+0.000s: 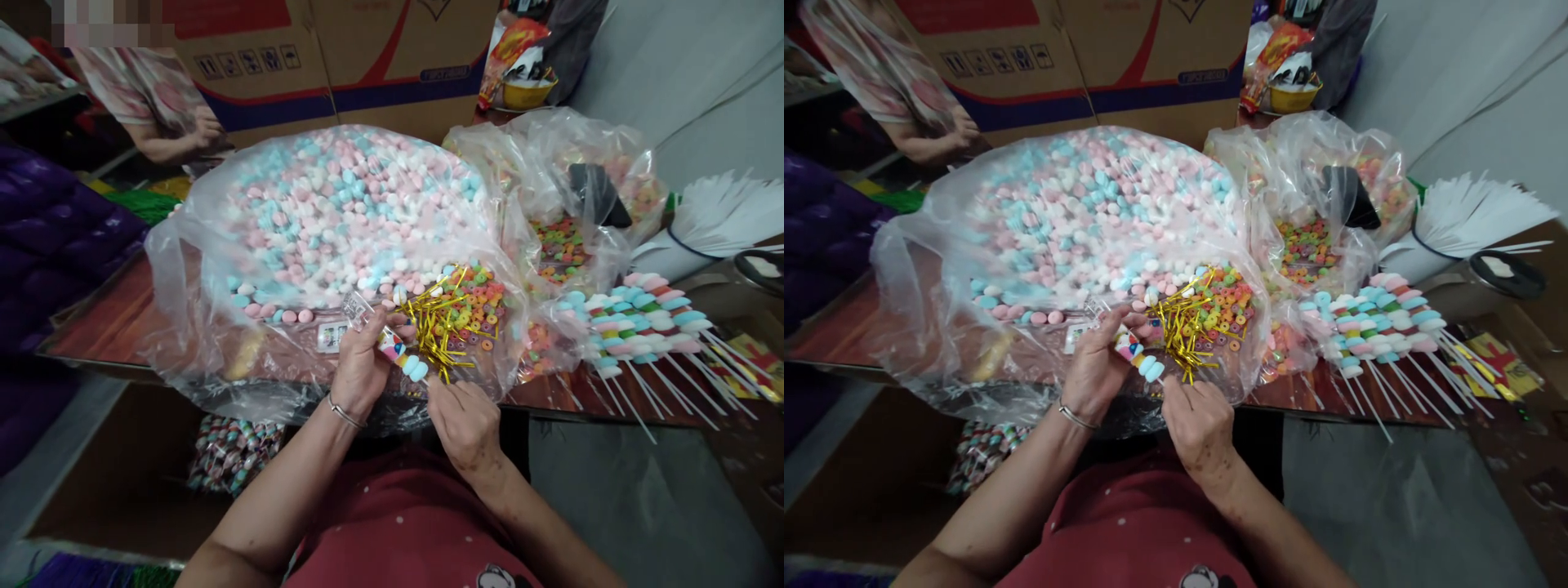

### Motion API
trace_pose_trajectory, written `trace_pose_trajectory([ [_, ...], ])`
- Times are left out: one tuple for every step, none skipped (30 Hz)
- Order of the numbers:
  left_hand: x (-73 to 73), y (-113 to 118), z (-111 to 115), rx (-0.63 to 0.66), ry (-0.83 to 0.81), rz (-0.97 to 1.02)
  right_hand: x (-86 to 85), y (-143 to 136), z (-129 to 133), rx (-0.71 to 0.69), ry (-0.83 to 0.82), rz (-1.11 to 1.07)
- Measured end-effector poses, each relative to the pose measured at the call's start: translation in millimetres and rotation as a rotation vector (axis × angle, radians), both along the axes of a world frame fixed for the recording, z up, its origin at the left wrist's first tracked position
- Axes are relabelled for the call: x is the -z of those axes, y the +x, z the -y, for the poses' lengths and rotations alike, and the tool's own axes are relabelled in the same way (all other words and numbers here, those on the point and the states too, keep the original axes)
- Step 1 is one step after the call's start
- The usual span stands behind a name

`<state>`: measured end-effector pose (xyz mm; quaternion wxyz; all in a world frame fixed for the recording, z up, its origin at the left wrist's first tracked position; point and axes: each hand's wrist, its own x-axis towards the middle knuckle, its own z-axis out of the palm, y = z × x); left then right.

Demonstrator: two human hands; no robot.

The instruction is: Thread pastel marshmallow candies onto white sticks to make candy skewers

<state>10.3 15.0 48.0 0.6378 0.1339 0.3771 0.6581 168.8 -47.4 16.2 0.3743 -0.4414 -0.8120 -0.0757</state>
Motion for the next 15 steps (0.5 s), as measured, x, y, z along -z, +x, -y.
trace_pose_trajectory([
  [0.7, 0.5, -0.6, -0.019, 0.005, 0.018, 1.1, -0.9, 1.3, -0.015, -0.044, -0.052],
  [1.6, 1.2, -1.4, -0.037, 0.011, 0.042, 1.9, -2.0, 3.1, -0.037, -0.124, -0.126],
  [2.7, 1.9, -2.3, -0.055, 0.020, 0.067, 2.4, -3.1, 5.1, -0.059, -0.244, -0.221],
  [3.8, 2.8, -3.0, -0.069, 0.031, 0.090, 2.3, -4.4, 7.3, -0.081, -0.401, -0.339],
  [4.8, 4.0, -3.4, -0.080, 0.046, 0.107, 1.7, -6.0, 9.4, -0.100, -0.584, -0.470],
  [5.6, 5.6, -3.2, -0.086, 0.064, 0.122, 0.5, -7.8, 11.3, -0.117, -0.772, -0.605],
  [6.2, 7.8, -2.4, -0.084, 0.080, 0.136, -1.0, -9.9, 12.8, -0.132, -0.940, -0.735],
  [6.7, 10.5, -1.0, -0.073, 0.092, 0.146, -2.8, -12.2, 13.9, -0.143, -1.069, -0.851],
  [7.1, 13.5, 1.0, -0.054, 0.096, 0.156, -4.4, -14.6, 14.6, -0.154, -1.157, -0.944],
  [7.7, 16.7, 3.3, -0.034, 0.091, 0.164, -5.8, -16.8, 14.8, -0.165, -1.209, -1.006],
  [8.5, 19.8, 6.0, -0.016, 0.082, 0.169, -6.8, -18.6, 14.8, -0.172, -1.235, -1.044],
  [9.6, 22.6, 8.7, -0.002, 0.072, 0.170, -7.2, -19.8, 14.4, -0.169, -1.244, -1.074],
  [10.9, 24.8, 11.3, 0.009, 0.064, 0.167, -7.1, -20.2, 13.9, -0.161, -1.249, -1.100],
  [12.4, 26.2, 13.7, 0.022, 0.056, 0.161, -6.5, -19.9, 13.3, -0.149, -1.250, -1.126],
  [13.9, 26.9, 15.6, 0.034, 0.049, 0.150, -5.6, -18.7, 12.5, -0.134, -1.245, -1.146],
])
